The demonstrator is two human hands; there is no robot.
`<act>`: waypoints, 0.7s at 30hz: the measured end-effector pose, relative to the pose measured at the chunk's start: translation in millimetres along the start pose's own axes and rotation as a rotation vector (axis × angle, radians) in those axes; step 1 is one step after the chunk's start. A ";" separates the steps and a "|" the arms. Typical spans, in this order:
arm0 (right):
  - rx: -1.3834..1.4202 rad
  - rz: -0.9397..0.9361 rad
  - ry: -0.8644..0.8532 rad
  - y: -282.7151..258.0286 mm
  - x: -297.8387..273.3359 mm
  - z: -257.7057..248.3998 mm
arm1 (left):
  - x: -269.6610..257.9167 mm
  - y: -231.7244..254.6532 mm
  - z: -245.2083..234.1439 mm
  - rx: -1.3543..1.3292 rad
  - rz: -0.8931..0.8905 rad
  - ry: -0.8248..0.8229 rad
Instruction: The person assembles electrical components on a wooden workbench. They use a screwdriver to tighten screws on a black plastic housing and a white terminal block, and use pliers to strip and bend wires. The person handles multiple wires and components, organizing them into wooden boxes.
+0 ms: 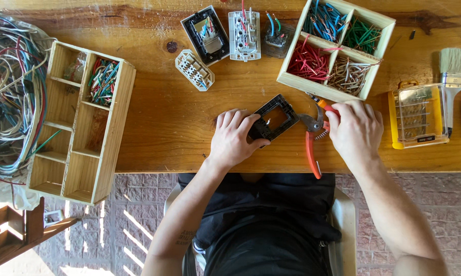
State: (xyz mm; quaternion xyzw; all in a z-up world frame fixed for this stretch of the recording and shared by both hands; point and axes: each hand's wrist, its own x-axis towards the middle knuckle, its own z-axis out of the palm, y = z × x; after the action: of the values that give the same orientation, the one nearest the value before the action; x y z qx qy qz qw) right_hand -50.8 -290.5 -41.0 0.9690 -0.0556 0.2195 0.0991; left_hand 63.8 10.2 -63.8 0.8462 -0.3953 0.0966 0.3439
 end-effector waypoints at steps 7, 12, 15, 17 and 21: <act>0.281 0.045 0.041 1.8 -22.6 7.0 | 0.1 2.6 -1.4 0.008 0.009 -0.025; 0.623 0.008 -0.157 -56.8 -21.6 -32.9 | 0.5 4.6 -0.6 0.012 0.003 -0.042; 0.656 -0.024 -0.168 -68.0 -17.4 -36.7 | 1.1 5.9 -0.6 0.046 0.000 -0.045; 0.644 -0.032 -0.159 -71.4 -18.9 -34.7 | 2.4 8.9 -1.8 0.067 0.013 -0.040; 0.623 -0.021 -0.157 -79.2 -19.0 -35.3 | 0.0 10.1 2.4 0.091 0.007 -0.023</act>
State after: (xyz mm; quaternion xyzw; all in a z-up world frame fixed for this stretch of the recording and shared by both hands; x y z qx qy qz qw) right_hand -70.5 -204.5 -31.3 0.9672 0.0170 0.1496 -0.2045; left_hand 56.1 4.1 -60.5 0.8606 -0.3977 0.1058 0.3000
